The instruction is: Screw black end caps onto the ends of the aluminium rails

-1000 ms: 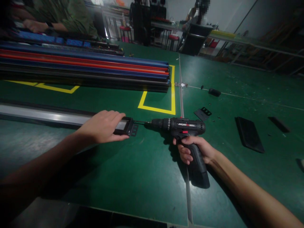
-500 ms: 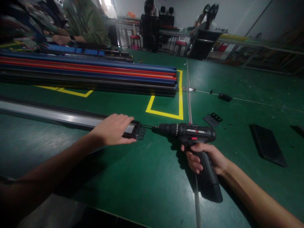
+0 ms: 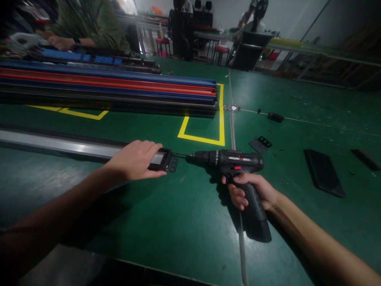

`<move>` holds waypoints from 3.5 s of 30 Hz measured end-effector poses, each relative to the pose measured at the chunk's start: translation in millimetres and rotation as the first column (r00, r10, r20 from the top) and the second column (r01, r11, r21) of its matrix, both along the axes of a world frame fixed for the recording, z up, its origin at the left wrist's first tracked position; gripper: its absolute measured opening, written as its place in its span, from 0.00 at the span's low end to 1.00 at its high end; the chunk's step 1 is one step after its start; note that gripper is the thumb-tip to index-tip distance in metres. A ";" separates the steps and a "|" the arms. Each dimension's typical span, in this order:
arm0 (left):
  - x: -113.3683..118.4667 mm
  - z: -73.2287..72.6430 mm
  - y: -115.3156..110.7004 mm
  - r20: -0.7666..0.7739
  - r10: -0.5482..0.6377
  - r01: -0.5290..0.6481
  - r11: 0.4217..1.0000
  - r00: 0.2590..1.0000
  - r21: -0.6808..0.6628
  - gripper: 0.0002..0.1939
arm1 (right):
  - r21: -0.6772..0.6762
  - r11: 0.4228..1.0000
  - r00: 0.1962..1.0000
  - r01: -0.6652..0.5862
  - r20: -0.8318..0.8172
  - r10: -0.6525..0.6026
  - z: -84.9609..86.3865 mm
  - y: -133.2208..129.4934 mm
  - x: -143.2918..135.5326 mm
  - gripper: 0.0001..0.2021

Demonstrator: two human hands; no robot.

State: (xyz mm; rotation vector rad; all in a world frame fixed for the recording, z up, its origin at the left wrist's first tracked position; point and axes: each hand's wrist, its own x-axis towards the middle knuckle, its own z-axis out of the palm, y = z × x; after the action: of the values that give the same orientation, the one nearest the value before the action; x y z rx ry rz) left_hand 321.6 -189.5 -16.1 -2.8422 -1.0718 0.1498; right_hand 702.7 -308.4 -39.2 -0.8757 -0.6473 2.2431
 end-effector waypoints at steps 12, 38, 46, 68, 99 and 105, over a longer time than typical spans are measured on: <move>-0.4 -1.6 0.5 -0.027 0.002 -0.001 1.000 1.000 0.023 0.43 | 0.007 1.000 1.000 -0.012 -0.020 0.012 0.5 -1.1 0.5 0.13; -0.8 -0.6 0.4 -0.037 0.001 0.000 0.999 0.999 0.035 0.44 | 0.019 1.000 1.000 -0.023 -0.021 0.023 -0.8 -0.9 1.1 0.11; -0.7 -1.9 0.9 -0.022 0.021 -0.021 1.000 1.000 0.011 0.44 | 0.005 1.000 0.999 -0.011 -0.040 0.011 -1.0 -0.8 1.4 0.11; -2.3 -2.1 2.0 -0.002 0.025 -0.025 0.999 1.000 -0.029 0.44 | -0.014 1.000 0.999 -0.028 0.028 0.028 7.8 1.1 -2.6 0.12; -1.9 -2.8 2.4 -0.011 0.005 -0.005 1.000 1.000 0.000 0.44 | 0.005 1.000 0.999 -0.004 0.036 0.004 6.8 -0.9 -2.0 0.13; -0.7 -1.2 1.1 -0.016 0.015 -0.015 1.000 1.000 -0.011 0.43 | 0.019 1.000 1.000 -0.002 0.012 0.002 5.0 -1.5 -1.2 0.13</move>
State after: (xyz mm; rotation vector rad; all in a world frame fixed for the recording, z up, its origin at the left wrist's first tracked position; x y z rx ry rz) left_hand 320.8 -188.4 -17.3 -2.8387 -1.0932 0.1800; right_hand 701.5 -309.9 -34.1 -0.8807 -0.6741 2.2313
